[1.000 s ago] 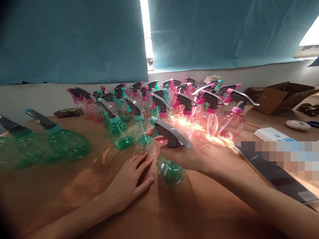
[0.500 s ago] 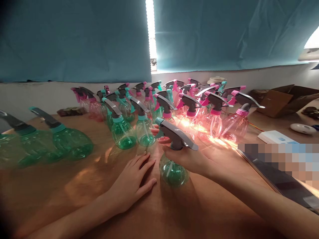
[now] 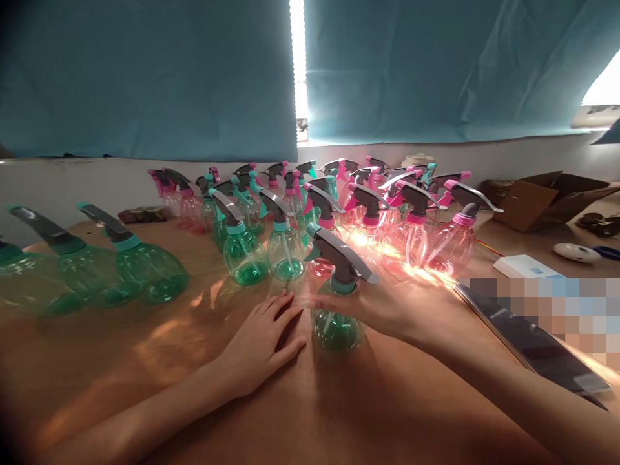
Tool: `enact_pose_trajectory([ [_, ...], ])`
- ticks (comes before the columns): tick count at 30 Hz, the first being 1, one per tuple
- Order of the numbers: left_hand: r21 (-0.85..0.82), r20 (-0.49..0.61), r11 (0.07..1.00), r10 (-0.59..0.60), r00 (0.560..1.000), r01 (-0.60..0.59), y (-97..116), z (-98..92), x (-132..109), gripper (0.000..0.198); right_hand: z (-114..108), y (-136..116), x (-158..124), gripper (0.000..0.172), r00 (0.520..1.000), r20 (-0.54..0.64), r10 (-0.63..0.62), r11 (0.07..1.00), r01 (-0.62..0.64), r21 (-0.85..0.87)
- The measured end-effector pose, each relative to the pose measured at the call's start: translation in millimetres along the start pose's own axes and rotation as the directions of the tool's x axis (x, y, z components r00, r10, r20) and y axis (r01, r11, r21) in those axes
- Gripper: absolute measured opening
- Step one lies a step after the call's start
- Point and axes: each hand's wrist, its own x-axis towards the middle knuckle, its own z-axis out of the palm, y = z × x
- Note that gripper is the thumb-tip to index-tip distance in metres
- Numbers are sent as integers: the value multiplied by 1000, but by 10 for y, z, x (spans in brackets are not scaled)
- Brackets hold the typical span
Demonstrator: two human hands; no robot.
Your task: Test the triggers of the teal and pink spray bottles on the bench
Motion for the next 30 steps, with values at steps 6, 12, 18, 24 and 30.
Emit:
enact_pose_trajectory([
  [6,-10,-5,1000,4,1000,-4,30,-12,-5,47,-149,21,-224,37,999,38,4,944,9,-329],
  [12,-9,-18,999,32,999,-32,-77,-30,-202,47,-55,48,-276,42,993,-63,-95,919,63,-390],
  [18,-21,-79,997,-72,994,71,-403,-203,-611,45,410,-177,-71,47,973,28,-227,869,215,-446],
  [24,-66,-228,987,-156,961,144,-856,-426,-1068,28,1157,-440,327,50,931,96,-353,848,361,-388],
  [30,-76,-273,976,-218,937,205,-1117,-524,-1285,21,1675,-527,700,62,931,48,-361,851,350,-391],
])
